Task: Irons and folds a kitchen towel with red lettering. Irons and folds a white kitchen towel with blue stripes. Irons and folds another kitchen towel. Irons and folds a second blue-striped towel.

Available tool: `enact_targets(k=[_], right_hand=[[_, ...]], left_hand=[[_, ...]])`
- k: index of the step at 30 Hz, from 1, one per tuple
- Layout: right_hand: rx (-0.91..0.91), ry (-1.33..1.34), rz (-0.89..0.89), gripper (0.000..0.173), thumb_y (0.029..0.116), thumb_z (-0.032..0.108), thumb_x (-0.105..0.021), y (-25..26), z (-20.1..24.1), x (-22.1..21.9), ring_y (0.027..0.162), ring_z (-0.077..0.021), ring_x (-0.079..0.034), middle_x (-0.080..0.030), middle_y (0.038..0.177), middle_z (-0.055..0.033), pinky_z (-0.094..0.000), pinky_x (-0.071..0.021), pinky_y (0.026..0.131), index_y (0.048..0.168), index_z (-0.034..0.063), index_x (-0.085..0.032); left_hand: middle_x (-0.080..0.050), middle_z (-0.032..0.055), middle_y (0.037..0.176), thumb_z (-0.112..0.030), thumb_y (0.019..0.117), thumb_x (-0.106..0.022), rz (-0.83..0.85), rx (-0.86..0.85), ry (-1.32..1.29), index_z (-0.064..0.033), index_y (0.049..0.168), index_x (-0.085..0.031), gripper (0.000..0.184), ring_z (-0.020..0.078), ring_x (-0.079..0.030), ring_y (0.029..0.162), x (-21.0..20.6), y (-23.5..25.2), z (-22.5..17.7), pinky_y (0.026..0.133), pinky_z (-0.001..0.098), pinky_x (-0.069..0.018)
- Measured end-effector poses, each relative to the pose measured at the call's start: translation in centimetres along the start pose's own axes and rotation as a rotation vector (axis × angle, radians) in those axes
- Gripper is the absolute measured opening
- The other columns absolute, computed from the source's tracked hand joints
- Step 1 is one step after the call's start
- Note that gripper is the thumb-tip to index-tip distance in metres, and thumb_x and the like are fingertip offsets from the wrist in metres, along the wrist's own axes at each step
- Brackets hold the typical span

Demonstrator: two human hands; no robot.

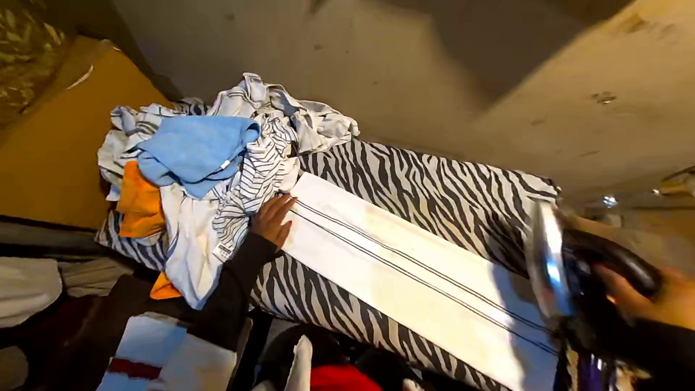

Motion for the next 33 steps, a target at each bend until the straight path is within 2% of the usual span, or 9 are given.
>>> enact_targets(k=[1,3,7,9,11,15,19,24,33], right_hand=[[0.102,-0.004,0.029,0.057,0.1003,0.032,-0.066,-0.6,4.6,-0.9,0.115,-0.0669,-0.056,-0.059,0.12,-0.0474,-0.0803,-0.039,0.097,0.134,-0.0132,-0.057],[0.233,-0.084,0.187,0.049,0.1009,0.029,-0.067,-1.8,14.1,-4.1,0.108,-0.0647,-0.061,-0.065,0.113,-0.0432,-0.0795,-0.0432,0.091,0.133,-0.0074,-0.061],[0.392,-0.201,0.508,0.051,0.1027,0.033,-0.061,-2.3,30.3,-13.3,0.121,-0.0529,-0.061,-0.065,0.127,-0.0323,-0.0708,-0.0458,0.099,0.143,0.0008,-0.056],[0.409,-0.176,0.471,0.045,0.1027,0.028,-0.06,-1.3,36.7,-15.1,0.121,-0.0482,-0.063,-0.066,0.127,-0.0286,-0.0662,-0.0483,0.099,0.14,0.0029,-0.058],[0.463,-0.134,0.404,0.039,0.1013,0.023,-0.063,-1.1,40.0,-16.7,0.111,-0.0491,-0.067,-0.069,0.118,-0.0285,-0.0664,-0.0529,0.089,0.135,0.0033,-0.061],[0.494,-0.223,0.473,0.042,0.1027,0.022,-0.058,-2.4,40.9,-16.6,0.116,-0.0495,-0.065,-0.068,0.124,-0.0283,-0.0668,-0.0507,0.093,0.141,0.0058,-0.058],[0.491,-0.238,0.453,0.034,0.1011,0.022,-0.061,-2.2,40.6,-17.4,0.109,-0.0483,-0.068,-0.071,0.114,-0.0263,-0.0661,-0.0533,0.086,0.131,0.007,-0.063],[0.623,-0.297,0.476,0.032,0.101,0.023,-0.062,-3.1,39.8,-17.3,0.107,-0.0481,-0.068,-0.072,0.108,-0.0264,-0.0655,-0.0523,0.086,0.127,0.0053,-0.065],[0.708,-0.297,0.502,0.03,0.1002,0.022,-0.064,-4.4,39.6,-17.6,0.107,-0.0474,-0.068,-0.072,0.11,-0.0248,-0.0654,-0.0521,0.087,0.126,0.0065,-0.066]], left_hand=[[-0.05,0.0133,0.155,-0.025,0.1024,-0.055,0.094,0.01,0.053,-0.0088,0.146,-0.057,0.046,0.0368,-0.036,0.15,-1.0,0.4,-0.1,0.119,0.0623,-0.0271],[-0.053,0.0128,0.151,-0.03,0.1052,-0.053,0.23,0.052,0.091,-0.0129,0.142,-0.062,0.041,0.037,-0.036,0.149,-1.9,1.0,-0.3,0.118,0.0659,-0.023],[-0.059,0.0197,0.142,-0.02,0.1021,-0.055,0.168,0.027,0.041,-0.0061,0.135,-0.066,0.037,0.0412,-0.048,0.14,-1.6,0.7,0.1,0.112,0.0651,-0.0346],[-0.058,0.0185,0.145,-0.016,0.0997,-0.057,0.119,0.002,-0.011,-0.0057,0.135,-0.066,0.038,0.0411,-0.047,0.142,-1.3,0.5,0.5,0.113,0.0639,-0.0354],[-0.058,0.0181,0.145,-0.015,0.1003,-0.057,0.106,-0.007,-0.056,-0.0055,0.133,-0.067,0.036,0.0403,-0.048,0.141,-1.1,-0.8,0.4,0.115,0.0626,-0.0343],[-0.072,0.0172,0.123,-0.017,0.0972,-0.054,-0.138,-0.128,-0.073,-0.0047,0.116,-0.076,0.031,0.0401,-0.065,0.121,2.7,-2.0,0.9,0.101,0.0621,-0.0481],[-0.075,0.0142,0.117,-0.02,0.1012,-0.048,-0.247,-0.173,-0.051,-0.0063,0.113,-0.076,0.033,0.0347,-0.071,0.111,5.5,-2.1,-0.7,0.095,0.0543,-0.0541],[-0.077,0.0112,0.106,-0.019,0.102,-0.049,-0.409,-0.247,-0.14,-0.0092,0.106,-0.078,0.031,0.0267,-0.072,0.104,7.6,-3.9,-1.8,0.093,0.0421,-0.0545],[-0.078,0.0107,0.102,-0.018,0.1009,-0.05,-0.423,-0.285,-0.08,-0.01,0.104,-0.079,0.03,0.027,-0.073,0.101,8.1,-3.5,-5.0,0.092,0.0416,-0.0543]])
Point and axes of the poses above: each hand's wrist, its own y-axis towards the middle knuckle, its own x-axis out of the back of the hand, z = x × y, the point moved 8 cm from there along y, towards the middle knuckle
